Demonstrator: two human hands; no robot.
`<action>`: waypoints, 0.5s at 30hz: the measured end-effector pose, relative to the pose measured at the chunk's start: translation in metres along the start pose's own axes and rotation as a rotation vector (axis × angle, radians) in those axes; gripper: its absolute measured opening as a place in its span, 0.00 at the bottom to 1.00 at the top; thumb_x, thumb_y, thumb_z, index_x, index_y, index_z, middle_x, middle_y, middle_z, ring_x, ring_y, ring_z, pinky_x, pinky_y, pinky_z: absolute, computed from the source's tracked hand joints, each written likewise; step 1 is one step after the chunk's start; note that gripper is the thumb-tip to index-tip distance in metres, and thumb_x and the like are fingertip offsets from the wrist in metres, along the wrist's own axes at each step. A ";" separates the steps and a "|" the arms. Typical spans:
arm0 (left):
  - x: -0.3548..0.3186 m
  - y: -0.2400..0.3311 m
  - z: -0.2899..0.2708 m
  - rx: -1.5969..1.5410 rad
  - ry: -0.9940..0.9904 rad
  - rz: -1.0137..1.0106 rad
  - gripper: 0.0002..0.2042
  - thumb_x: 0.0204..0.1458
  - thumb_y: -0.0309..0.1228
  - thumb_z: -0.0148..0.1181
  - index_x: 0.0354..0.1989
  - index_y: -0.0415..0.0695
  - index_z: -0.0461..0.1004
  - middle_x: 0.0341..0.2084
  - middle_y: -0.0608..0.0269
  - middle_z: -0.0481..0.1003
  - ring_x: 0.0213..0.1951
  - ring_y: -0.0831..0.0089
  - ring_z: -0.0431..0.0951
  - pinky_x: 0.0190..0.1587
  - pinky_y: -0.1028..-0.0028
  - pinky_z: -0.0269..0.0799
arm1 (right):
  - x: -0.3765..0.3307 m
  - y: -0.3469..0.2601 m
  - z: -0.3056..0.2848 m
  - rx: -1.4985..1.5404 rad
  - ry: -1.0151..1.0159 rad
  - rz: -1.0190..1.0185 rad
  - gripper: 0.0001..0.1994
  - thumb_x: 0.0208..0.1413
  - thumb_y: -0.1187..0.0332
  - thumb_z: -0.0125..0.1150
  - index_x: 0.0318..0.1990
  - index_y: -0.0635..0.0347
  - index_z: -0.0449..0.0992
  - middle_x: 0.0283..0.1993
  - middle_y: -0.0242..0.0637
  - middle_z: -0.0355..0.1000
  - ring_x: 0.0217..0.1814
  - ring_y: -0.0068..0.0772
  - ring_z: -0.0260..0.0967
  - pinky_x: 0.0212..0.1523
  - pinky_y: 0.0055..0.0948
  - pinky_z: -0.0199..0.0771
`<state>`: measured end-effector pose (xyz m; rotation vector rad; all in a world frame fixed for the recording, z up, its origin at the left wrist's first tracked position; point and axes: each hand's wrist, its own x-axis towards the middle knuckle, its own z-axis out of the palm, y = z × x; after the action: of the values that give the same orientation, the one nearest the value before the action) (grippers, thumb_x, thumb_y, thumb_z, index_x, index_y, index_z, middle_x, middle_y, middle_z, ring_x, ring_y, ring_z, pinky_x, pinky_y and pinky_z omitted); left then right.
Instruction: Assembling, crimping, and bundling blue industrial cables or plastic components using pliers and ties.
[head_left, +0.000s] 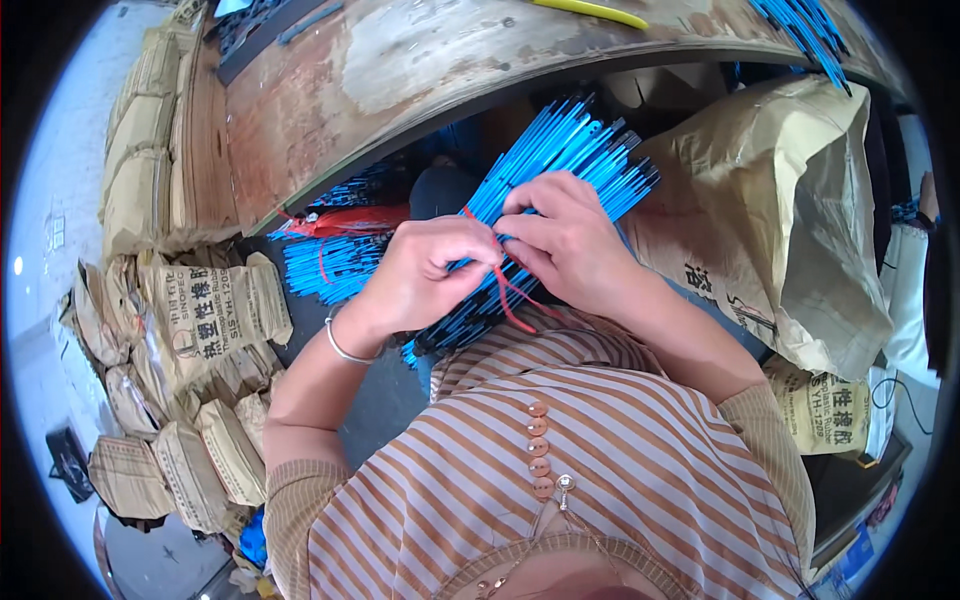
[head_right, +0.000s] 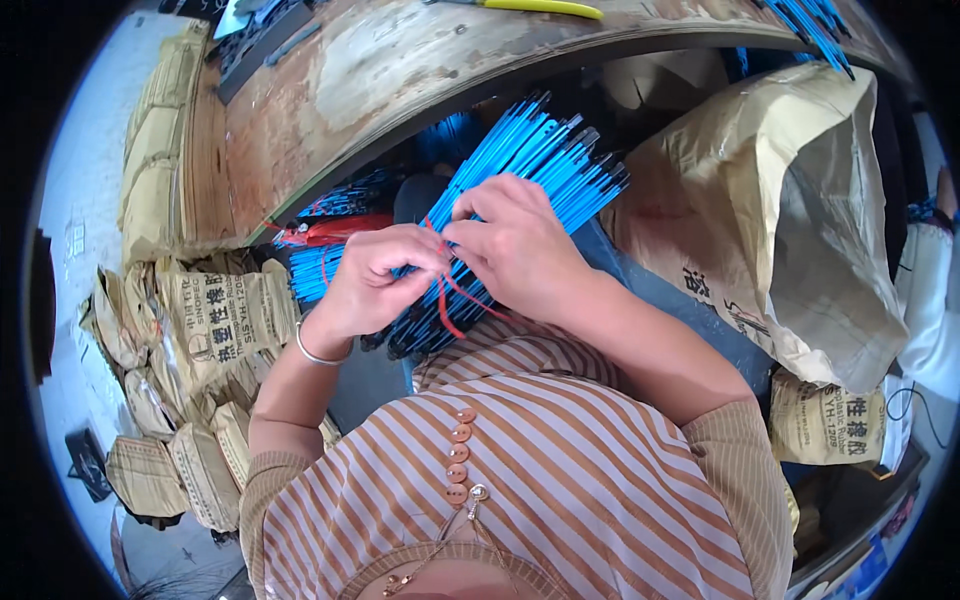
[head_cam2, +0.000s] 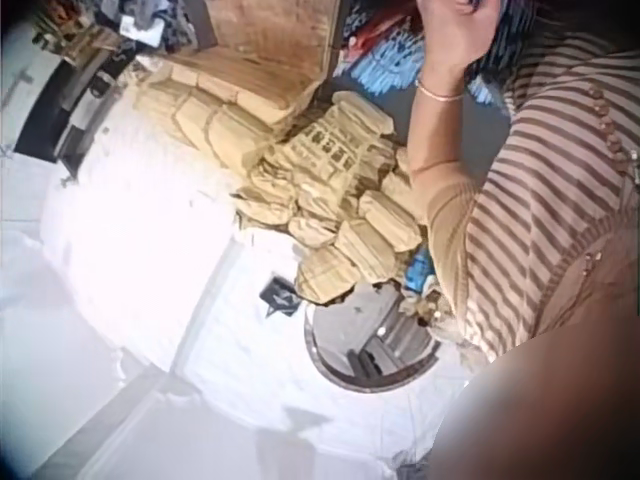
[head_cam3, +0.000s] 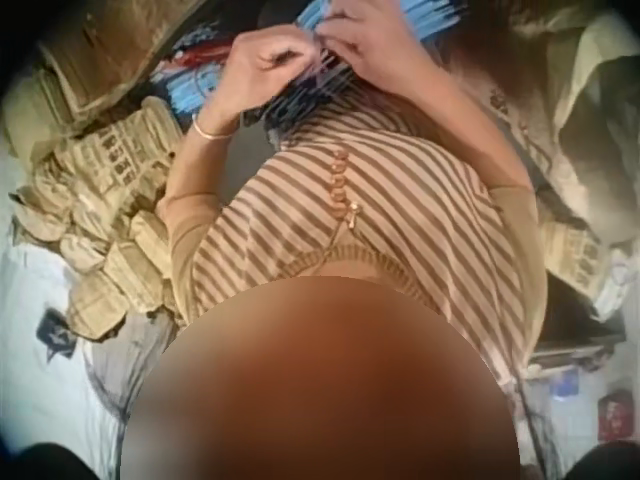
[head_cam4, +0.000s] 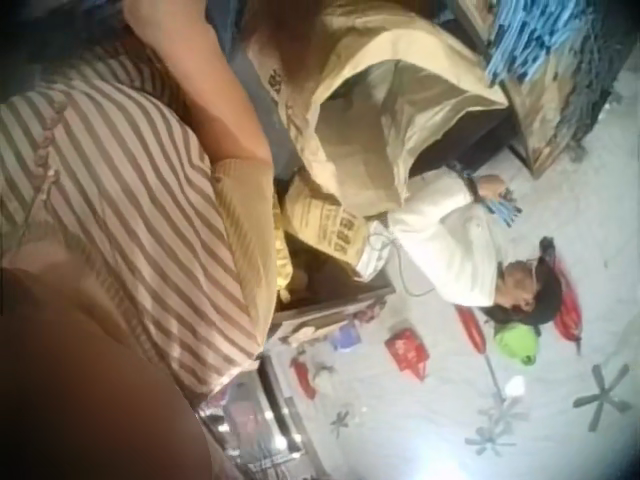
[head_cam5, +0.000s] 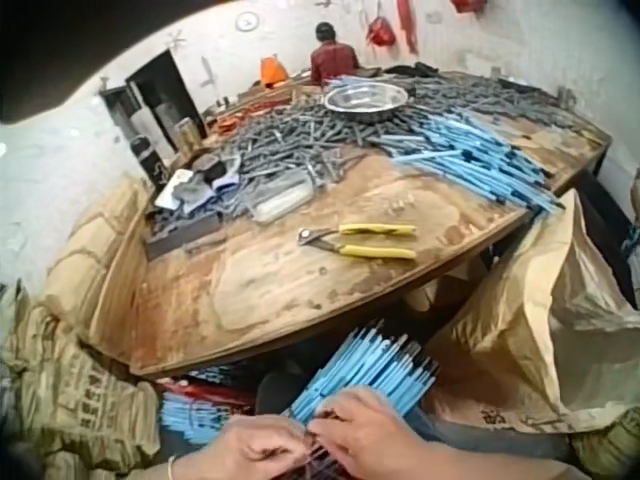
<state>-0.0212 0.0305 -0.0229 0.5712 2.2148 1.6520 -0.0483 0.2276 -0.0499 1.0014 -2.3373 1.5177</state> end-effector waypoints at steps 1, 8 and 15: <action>0.000 0.004 0.001 0.164 0.035 0.059 0.05 0.40 0.15 0.58 0.26 0.37 0.74 0.28 0.60 0.76 0.28 0.69 0.73 0.32 0.76 0.69 | 0.002 0.002 0.004 -0.011 -0.028 0.013 0.07 0.39 0.76 0.63 0.30 0.57 0.78 0.35 0.27 0.69 0.36 0.31 0.63 0.42 0.28 0.61; 0.005 0.009 0.018 0.870 0.245 0.404 0.07 0.36 0.18 0.60 0.27 0.37 0.74 0.27 0.57 0.75 0.31 0.64 0.75 0.35 0.73 0.72 | 0.001 0.014 0.027 -0.076 -0.013 0.047 0.04 0.37 0.74 0.64 0.25 0.55 0.78 0.33 0.25 0.68 0.39 0.31 0.61 0.47 0.32 0.57; 0.017 -0.005 0.009 1.081 0.353 0.607 0.02 0.40 0.22 0.57 0.21 0.41 0.71 0.25 0.63 0.71 0.30 0.69 0.73 0.30 0.75 0.70 | -0.001 0.013 0.032 -0.096 0.045 0.040 0.06 0.37 0.72 0.65 0.28 0.55 0.79 0.36 0.26 0.70 0.40 0.31 0.61 0.48 0.31 0.56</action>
<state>-0.0319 0.0451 -0.0301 1.3882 3.3558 0.5704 -0.0495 0.2039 -0.0748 0.8940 -2.3870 1.4117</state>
